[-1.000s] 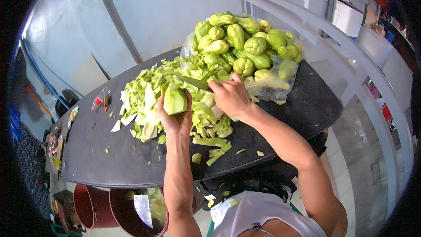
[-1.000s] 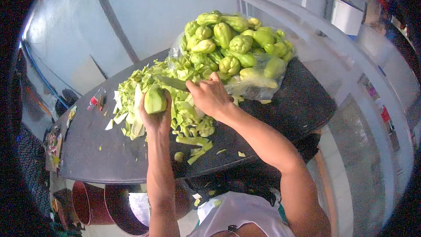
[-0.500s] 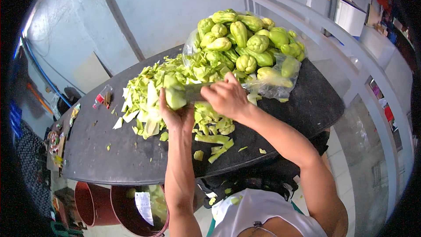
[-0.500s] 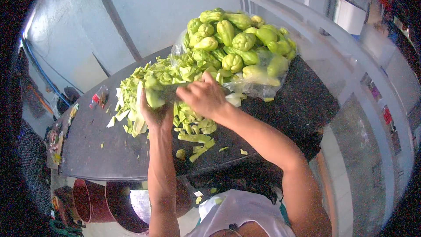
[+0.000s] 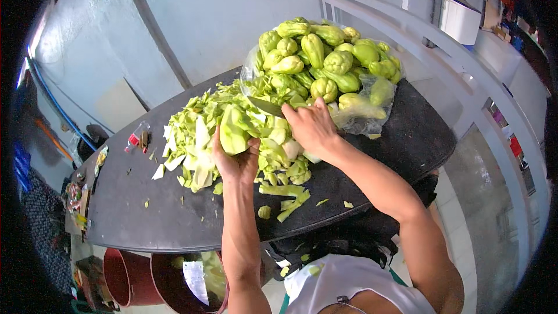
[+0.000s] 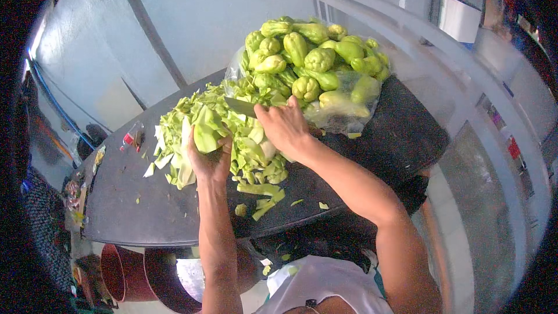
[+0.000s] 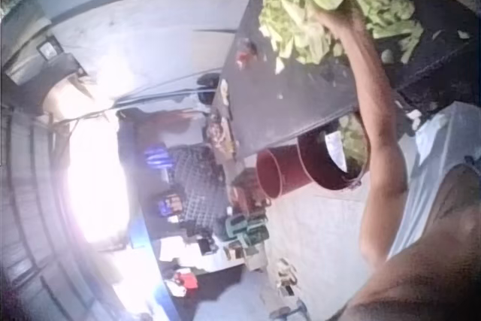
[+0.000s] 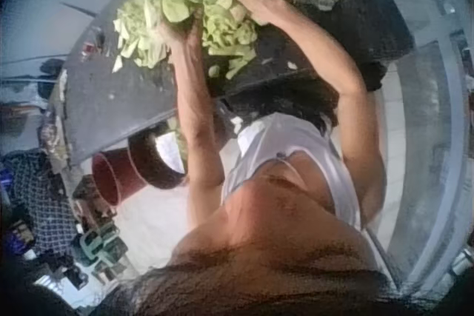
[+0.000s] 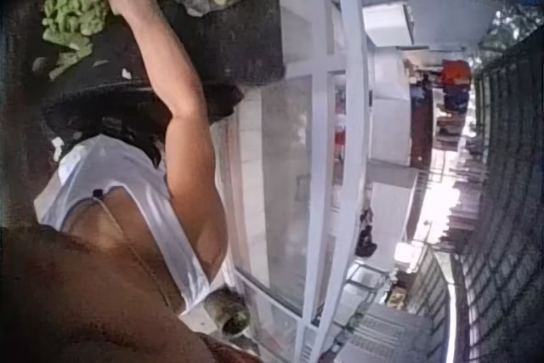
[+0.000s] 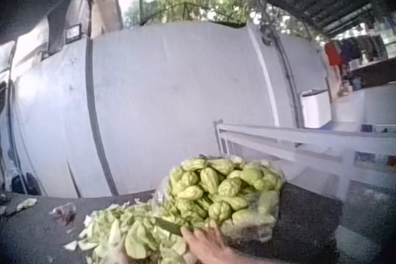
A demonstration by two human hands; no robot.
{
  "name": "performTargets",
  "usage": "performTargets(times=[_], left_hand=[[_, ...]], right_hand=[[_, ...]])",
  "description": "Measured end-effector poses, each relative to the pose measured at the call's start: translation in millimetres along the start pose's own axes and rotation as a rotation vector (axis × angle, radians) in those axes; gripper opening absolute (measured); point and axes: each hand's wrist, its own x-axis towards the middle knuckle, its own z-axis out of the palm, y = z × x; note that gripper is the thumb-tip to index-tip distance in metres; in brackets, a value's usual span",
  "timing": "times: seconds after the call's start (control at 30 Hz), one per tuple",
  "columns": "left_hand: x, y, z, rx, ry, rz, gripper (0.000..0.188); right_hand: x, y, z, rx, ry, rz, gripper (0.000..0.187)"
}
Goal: The person peels chayote with a cleaver and cuts them into smaller pieces on a dark table, placing the cut pieces into a bucket.
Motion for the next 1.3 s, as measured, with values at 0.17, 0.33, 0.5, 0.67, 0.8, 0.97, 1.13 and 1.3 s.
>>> performTargets(times=[0.17, 0.33, 0.5, 0.67, 0.8, 0.97, 1.13, 1.3], left_hand=[[9, -1, -16, -0.072, 0.078, -0.011, 0.037], [8, 0, -6, -0.021, 0.113, -0.005, 0.041], [9, 4, -23, -0.117, -0.125, -0.059, 0.039], [1, -8, 2, 0.003, 0.142, 0.067, 0.041], [10, 1, -35, -0.012, 0.013, 0.064, 0.041], [12, -3, -34, -0.085, 0.015, 0.057, 0.040], [7, -4, 1, -0.060, 0.226, 0.023, 0.041], [0, -1, -3, -0.052, 0.052, -0.066, 0.043]], right_hand=[[-6, -5, 1, 0.093, 0.276, -0.207, 0.017], [0, -16, 0, 0.084, 0.299, -0.276, 0.017], [-3, -4, 5, 0.015, 0.189, -0.126, 0.008], [-7, -18, -3, 0.101, 0.456, -0.455, 0.013], [-10, -41, -5, 0.056, 0.502, -0.583, 0.013], [-11, -43, -6, 0.002, 0.521, -0.603, 0.012], [3, -3, 18, -0.080, 0.277, -0.290, 0.005], [0, -5, 0, 0.112, 0.407, -0.332, 0.014]])
